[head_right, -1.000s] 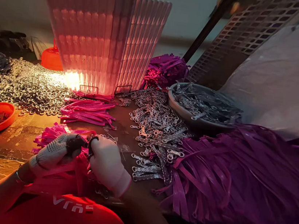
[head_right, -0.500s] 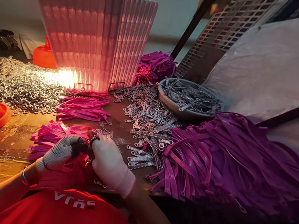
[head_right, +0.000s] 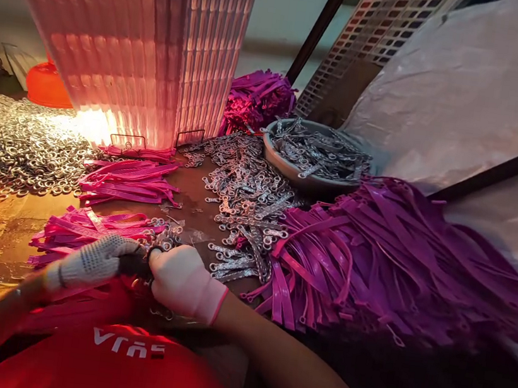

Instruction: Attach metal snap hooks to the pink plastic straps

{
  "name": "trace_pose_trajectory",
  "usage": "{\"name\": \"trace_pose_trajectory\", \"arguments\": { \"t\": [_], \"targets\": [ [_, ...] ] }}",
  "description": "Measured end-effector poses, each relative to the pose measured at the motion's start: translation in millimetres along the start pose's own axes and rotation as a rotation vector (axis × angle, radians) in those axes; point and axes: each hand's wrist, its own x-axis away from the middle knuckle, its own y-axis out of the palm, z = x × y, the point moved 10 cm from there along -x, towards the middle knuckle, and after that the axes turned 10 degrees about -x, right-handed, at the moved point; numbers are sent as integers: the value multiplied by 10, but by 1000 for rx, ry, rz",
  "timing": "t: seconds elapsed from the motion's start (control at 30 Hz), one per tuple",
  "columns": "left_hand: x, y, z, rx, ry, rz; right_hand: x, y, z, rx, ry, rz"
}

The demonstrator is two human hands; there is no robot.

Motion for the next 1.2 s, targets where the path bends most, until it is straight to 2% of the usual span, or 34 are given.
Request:
{"name": "trace_pose_trajectory", "arguments": {
  "t": [0.03,0.1,0.17,0.2,0.23,0.3,0.37,0.43,0.47,0.53,0.57,0.6,0.67,0.77,0.83,0.93,1.03,1.1,1.2],
  "targets": [
    [33,-116,41,-5,-5,-57,17,-41,33,-3,1,27],
    [148,-462,38,-40,-47,-101,58,-141,130,-14,38,104],
    [292,-827,-129,-38,-161,-80,91,-194,232,-51,74,156],
    [364,-921,-261,-12,-235,-100,92,-188,269,-80,64,159],
    [426,-1015,-419,35,-322,-65,78,-169,298,-112,31,152],
    [491,-1147,-697,131,-433,114,7,-135,446,-152,-17,148],
    [487,-1099,-892,233,-474,285,-108,-123,845,-123,82,187],
    [427,-865,-1032,431,-516,369,-207,-91,1419,-35,312,220],
    [391,-720,-1085,592,-545,403,-257,-53,1647,-7,376,220],
    [284,-387,-1110,969,-602,388,-349,47,1980,36,446,210],
    [210,-261,-1058,1133,-589,349,-386,104,2082,51,457,202],
    [136,-164,-980,1271,-563,290,-413,157,2147,61,460,196],
    [34,-80,-820,1440,-482,180,-436,243,2192,70,453,189],
    [16,-51,-712,1516,-423,100,-411,288,2106,49,442,210],
    [46,-20,-705,1511,-432,87,-387,277,1928,10,422,231],
    [94,0,-728,1390,-459,142,-372,168,1395,-146,268,312],
    [116,-59,-674,1176,-406,244,-304,-91,730,-393,13,484],
    [126,-83,-608,1089,-351,300,-264,-218,374,-430,-101,540],
    [133,-26,-559,1040,-316,308,-272,-284,-8,-377,-232,526]
  ]
}}
